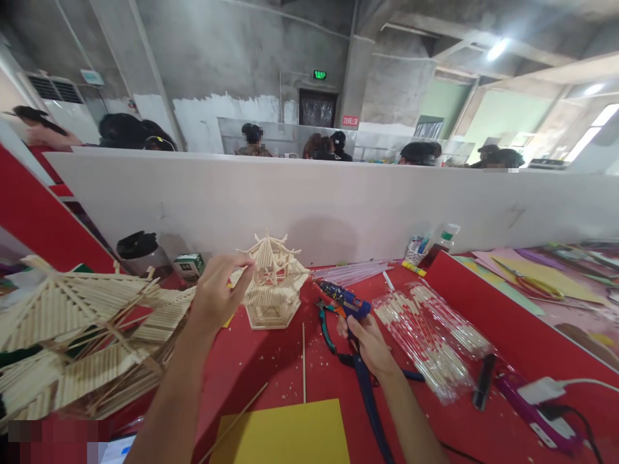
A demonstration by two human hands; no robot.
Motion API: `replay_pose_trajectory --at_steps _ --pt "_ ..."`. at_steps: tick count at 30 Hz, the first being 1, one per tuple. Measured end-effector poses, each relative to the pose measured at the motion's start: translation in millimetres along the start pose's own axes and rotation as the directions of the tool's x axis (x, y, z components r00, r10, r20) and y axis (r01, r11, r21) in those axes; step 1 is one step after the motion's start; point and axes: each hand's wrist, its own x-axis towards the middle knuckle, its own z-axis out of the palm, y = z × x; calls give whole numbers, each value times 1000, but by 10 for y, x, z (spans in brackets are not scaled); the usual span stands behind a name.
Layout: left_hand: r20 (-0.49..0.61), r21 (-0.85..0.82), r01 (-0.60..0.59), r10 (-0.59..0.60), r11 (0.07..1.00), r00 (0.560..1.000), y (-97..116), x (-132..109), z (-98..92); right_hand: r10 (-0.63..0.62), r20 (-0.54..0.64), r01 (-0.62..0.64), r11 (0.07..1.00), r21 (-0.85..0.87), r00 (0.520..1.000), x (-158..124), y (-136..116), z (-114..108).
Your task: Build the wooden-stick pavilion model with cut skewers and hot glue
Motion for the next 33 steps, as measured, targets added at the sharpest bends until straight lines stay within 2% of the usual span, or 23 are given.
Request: replay_pose_trajectory --at_steps 3,6,7,9,10,13,15,17,21,28,33 --pt "-1 -7 13 -13 1000 1000 -40 -16 0 -43 -5 42 987 -153 999 -71 -12 121" --pt "9 -10 16 -16 1000 1000 -70 -14 -13 -135 -35 109 905 -410 990 -127 -120 304" --pt "11 -13 20 -20 1000 1000 -77 -11 -17 -185 -23 148 847 -510 982 -132 -178 378" --pt "14 -20 37 -36 999 999 -86 -5 -20 -261 109 262 673 -691 959 -109 -301 535" --pt "11 -23 43 -42 999 999 -90 -3 -20 -312 180 336 574 -747 933 -82 -355 613" --pt "8 -22 48 -48 999 999 -96 -2 -15 -454 366 522 284 -804 812 42 -435 825" --pt "17 -20 50 -50 999 999 -101 -4 -12 -484 422 551 158 -820 767 133 -421 934" --pt "36 -17 49 -48 999 998 -108 -5 -8 -500 434 542 86 -836 750 213 -381 1015" --pt "58 -20 38 -37 999 998 -122 -3 10 -519 405 511 73 -857 753 313 -310 1101" --pt "99 -45 94 -89 995 991 -94 -2 31 -509 320 478 216 -851 799 311 -110 1056" --pt "133 -38 110 -104 993 986 -88 -7 61 -484 363 496 178 -850 796 287 -89 1060"
